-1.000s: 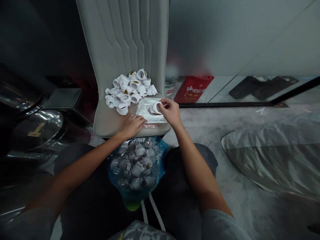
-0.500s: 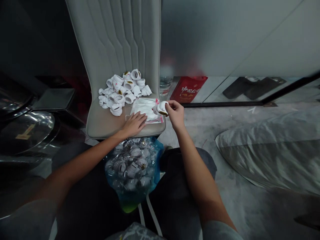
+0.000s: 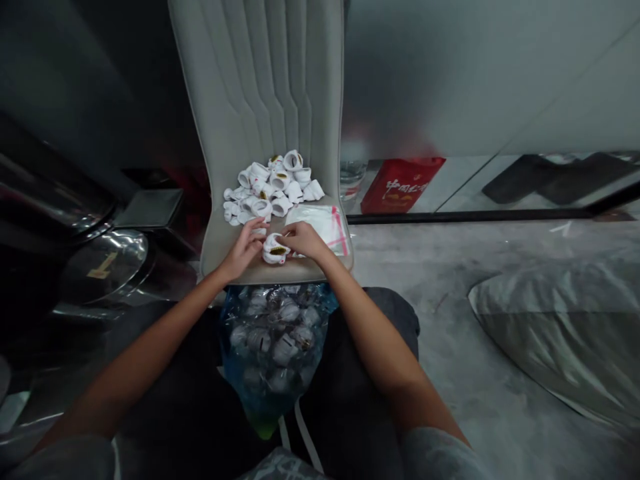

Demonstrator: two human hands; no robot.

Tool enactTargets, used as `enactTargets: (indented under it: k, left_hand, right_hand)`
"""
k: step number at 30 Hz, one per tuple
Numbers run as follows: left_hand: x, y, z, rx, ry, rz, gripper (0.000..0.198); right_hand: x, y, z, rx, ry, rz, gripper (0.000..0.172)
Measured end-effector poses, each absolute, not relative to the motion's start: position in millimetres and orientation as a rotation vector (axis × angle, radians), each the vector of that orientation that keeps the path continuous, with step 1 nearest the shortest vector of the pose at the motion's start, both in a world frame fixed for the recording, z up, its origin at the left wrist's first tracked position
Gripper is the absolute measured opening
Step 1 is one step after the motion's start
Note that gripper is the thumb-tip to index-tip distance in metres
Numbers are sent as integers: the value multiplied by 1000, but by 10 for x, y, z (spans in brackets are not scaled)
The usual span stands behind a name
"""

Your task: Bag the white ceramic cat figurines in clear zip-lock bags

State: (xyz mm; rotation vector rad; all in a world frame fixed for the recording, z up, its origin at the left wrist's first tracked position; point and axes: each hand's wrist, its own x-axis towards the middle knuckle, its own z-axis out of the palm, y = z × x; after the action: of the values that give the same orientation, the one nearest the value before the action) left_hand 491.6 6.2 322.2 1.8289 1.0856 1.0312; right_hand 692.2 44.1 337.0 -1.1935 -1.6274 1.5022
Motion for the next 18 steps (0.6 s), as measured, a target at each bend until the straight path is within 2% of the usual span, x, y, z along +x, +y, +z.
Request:
enactTargets:
  k: [3, 7, 14, 18]
  left_hand:
    - [4707, -144, 3192, 1838, 1140, 944, 85]
    - [4503, -293, 3211, 1815, 1275, 1002, 71]
    - [4129, -305, 3140, 1734, 1548, 1057, 63]
    - [4146, -239, 2962, 1746, 1573, 928, 59]
  right_hand:
    - [6586, 397, 3310, -1088, -1717, 1513, 22]
    - [6287, 464, 3345, -814, -1934, 1287, 27]
    - [5853, 789, 3480, -881, -2378, 281, 26]
    - [5574, 1014, 3460, -923, -2638, -29, 35]
